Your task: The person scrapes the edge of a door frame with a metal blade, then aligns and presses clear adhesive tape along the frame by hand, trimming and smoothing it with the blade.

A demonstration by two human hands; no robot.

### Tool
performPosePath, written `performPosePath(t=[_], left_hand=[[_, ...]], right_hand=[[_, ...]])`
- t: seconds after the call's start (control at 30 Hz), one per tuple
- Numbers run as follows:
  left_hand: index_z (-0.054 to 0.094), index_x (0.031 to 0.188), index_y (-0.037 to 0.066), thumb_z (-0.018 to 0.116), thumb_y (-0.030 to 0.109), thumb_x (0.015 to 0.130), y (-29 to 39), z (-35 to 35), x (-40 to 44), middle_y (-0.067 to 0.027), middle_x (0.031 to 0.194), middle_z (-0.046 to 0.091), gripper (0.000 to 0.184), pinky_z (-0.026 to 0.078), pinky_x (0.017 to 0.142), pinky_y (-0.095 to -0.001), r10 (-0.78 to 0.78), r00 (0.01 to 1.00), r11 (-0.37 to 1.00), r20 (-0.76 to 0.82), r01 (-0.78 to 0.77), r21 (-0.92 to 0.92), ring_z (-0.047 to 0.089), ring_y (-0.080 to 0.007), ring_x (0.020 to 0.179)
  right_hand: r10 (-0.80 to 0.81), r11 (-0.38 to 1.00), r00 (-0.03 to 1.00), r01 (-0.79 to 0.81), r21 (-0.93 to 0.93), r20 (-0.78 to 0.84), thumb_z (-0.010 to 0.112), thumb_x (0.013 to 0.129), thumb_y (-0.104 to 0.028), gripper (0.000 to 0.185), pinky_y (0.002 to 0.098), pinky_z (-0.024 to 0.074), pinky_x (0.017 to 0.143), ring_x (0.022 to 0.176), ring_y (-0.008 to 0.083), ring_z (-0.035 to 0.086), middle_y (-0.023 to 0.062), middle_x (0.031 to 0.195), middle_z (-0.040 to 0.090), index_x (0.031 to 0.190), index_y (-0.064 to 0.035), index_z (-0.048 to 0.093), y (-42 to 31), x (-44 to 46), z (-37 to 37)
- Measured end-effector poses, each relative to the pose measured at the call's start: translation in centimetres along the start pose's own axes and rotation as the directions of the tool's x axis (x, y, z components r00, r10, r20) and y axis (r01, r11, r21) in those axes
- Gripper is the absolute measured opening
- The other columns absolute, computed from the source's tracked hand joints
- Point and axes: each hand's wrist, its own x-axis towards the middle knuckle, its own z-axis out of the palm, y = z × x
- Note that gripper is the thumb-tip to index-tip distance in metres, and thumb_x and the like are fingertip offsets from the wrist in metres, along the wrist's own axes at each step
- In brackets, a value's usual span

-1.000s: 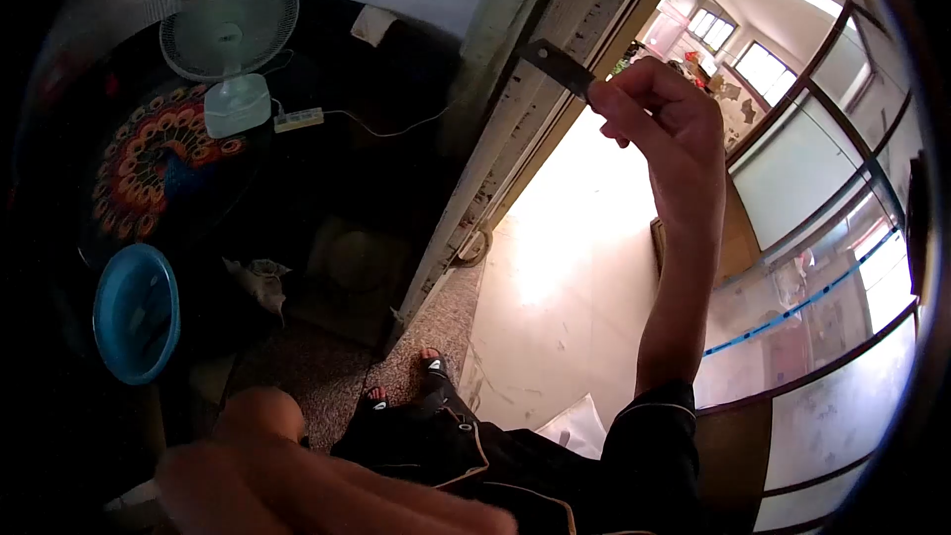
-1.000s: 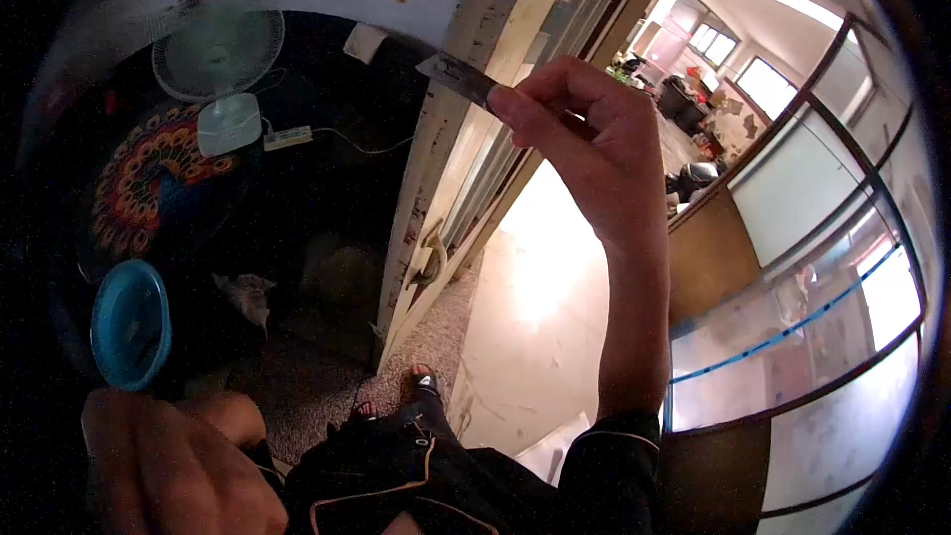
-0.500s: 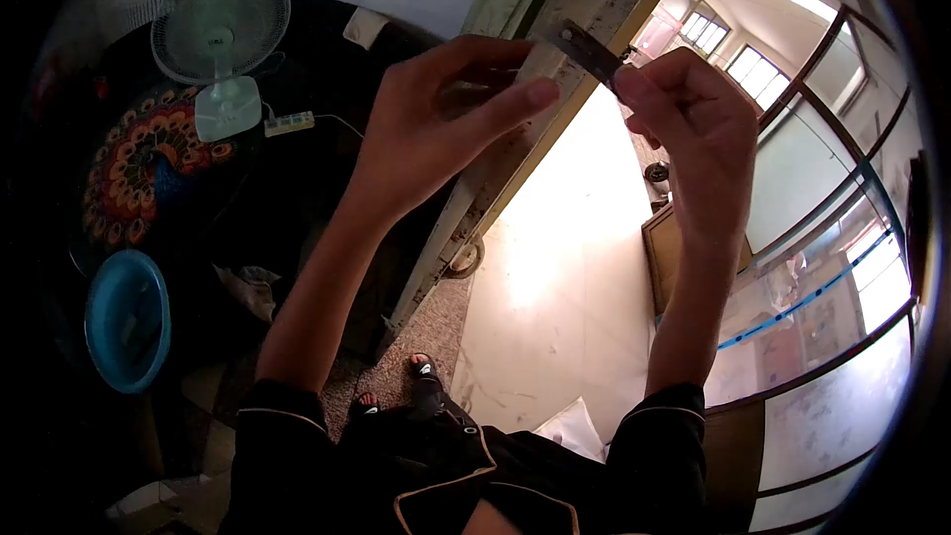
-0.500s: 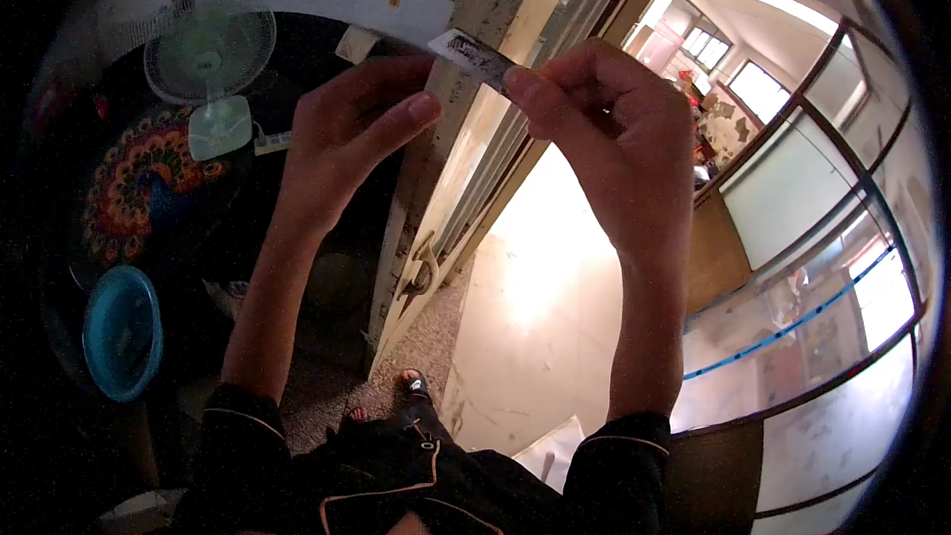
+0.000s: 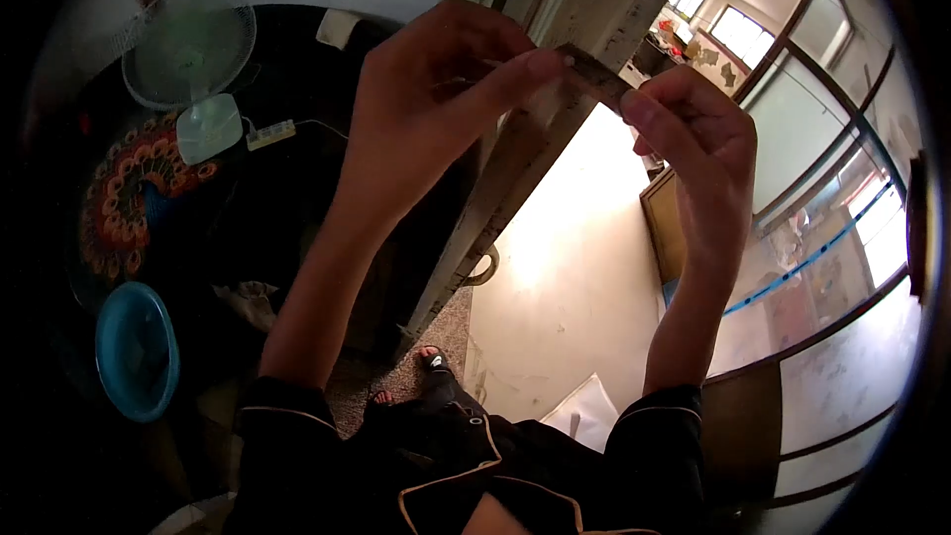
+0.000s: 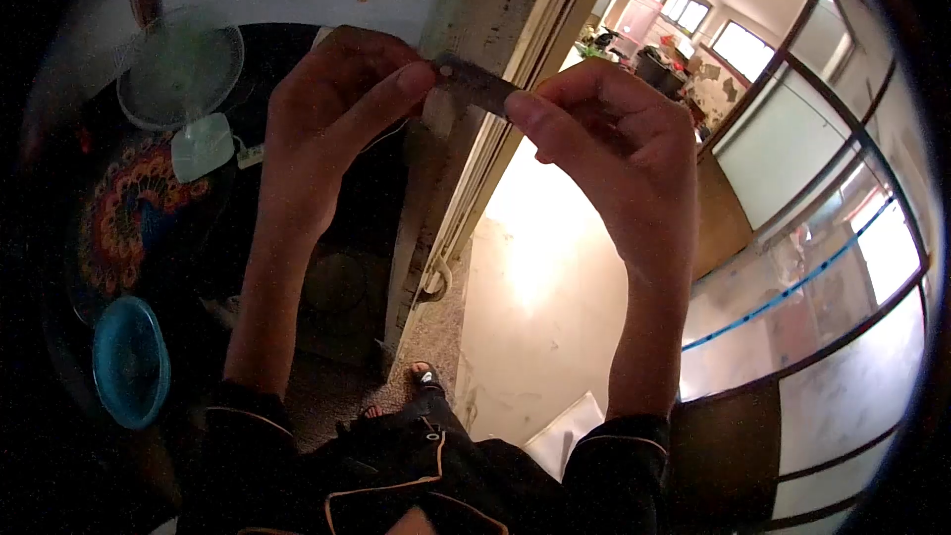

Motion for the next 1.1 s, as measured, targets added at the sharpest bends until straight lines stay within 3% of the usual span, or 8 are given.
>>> performPosePath(t=[0.27, 0.4, 0.47, 0.6, 0.67, 0.83, 1.1], left_hand=[[0.067, 0.096, 0.005, 0.071, 0.017, 0.086, 0.2, 1.2, 0.2, -0.0042, 0.082, 0.068, 0.016, 0.05, 0.062, -0.0198, 0.062, 0.987, 0.998, 0.147, -0.06, -0.021, 0.066, -0.0086, 0.075], [0.068, 0.097, 0.004, 0.07, 0.016, 0.087, 0.8, 1.7, 0.2, -0.0046, 0.083, 0.068, 0.016, 0.052, 0.065, -0.0215, -0.026, 0.981, 1.0, 0.192, 0.025, 0.011, 0.066, -0.0094, 0.077], [0.068, 0.097, 0.004, 0.07, 0.016, 0.087, 0.5, 2.1, 0.1, -0.0049, 0.084, 0.069, 0.015, 0.052, 0.065, -0.0215, 0.037, 0.984, 0.999, 0.176, -0.04, 0.016, 0.066, -0.0096, 0.079], [0.068, 0.097, 0.004, 0.069, 0.017, 0.088, 0.7, 2.6, -0.1, -0.0054, 0.084, 0.069, 0.016, 0.052, 0.065, -0.0216, 0.1, 0.974, 0.989, 0.203, -0.12, 0.089, 0.067, -0.0102, 0.077], [0.067, 0.097, 0.003, 0.069, 0.013, 0.088, 1.5, 3.3, -0.4, -0.0006, 0.087, 0.066, 0.014, 0.047, 0.075, -0.0209, -0.05, 0.979, 0.998, 0.196, 0.04, 0.052, 0.06, -0.0068, 0.083], [0.067, 0.096, 0.002, 0.068, 0.012, 0.089, 1.9, 4.2, -0.5, 0.0002, 0.088, 0.066, 0.012, 0.047, 0.076, -0.0202, -0.07, 0.978, 0.997, 0.198, 0.064, 0.037, 0.059, -0.0057, 0.084], [0.066, 0.095, 0.0, 0.068, 0.01, 0.089, 1.9, 5.7, -1.0, 0.0003, 0.088, 0.066, 0.011, 0.045, 0.075, -0.0185, -0.103, 0.981, 0.994, 0.166, 0.105, -0.002, 0.057, -0.0045, 0.082]], right_hand=[[0.005, 0.996, 0.998, 0.0, 0.089, -0.057, 0.069, 0.087, -0.012, 0.009, 0.0171, 0.0416, 0.054, 0.062, 0.0025, 0.054, 0.0008, 0.072, 0.064, 0.089, -0.0034, 0.066, 1.3, -2.1, -0.2], [0.009, 0.974, 0.984, 0.031, 0.223, -0.178, 0.068, 0.089, -0.015, 0.013, 0.0165, 0.0348, 0.052, 0.06, 0.0012, 0.048, -0.0015, 0.07, 0.06, 0.089, -0.0022, 0.064, 2.7, -3.2, 0.7], [0.037, 0.937, 0.97, 0.051, 0.346, -0.242, 0.067, 0.09, -0.018, 0.017, 0.0161, 0.0325, 0.052, 0.061, 0.0009, 0.045, -0.0026, 0.07, 0.056, 0.089, -0.0017, 0.063, 3.4, -4.0, 1.6], [0.101, 0.923, 0.955, 0.015, 0.384, -0.28, 0.067, 0.091, -0.021, 0.02, 0.0161, 0.0297, 0.051, 0.06, 0.0005, 0.041, -0.0022, 0.07, 0.057, 0.089, -0.0015, 0.062, 4.5, -5.4, 2.3], [0.09, 0.89, 0.95, 0.058, 0.451, -0.299, 0.067, 0.091, -0.022, 0.021, 0.0164, 0.029, 0.049, 0.058, 0.0005, 0.042, -0.0016, 0.07, 0.058, 0.09, -0.0016, 0.062, 5.0, -5.7, 2.1], [0.078, 0.797, 0.922, 0.171, 0.579, -0.38, 0.066, 0.091, -0.016, 0.017, 0.0178, 0.0287, 0.046, 0.053, 0.0026, 0.044, 0.0029, 0.067, 0.06, 0.093, 0.0008, 0.063, 4.9, -5.4, 2.2], [0.052, 0.822, 0.89, 0.219, 0.526, -0.453, 0.067, 0.09, -0.016, 0.018, 0.0188, 0.0292, 0.046, 0.051, 0.0043, 0.045, 0.0042, 0.065, 0.06, 0.092, 0.0022, 0.064, 4.8, -5.6, 1.4]])
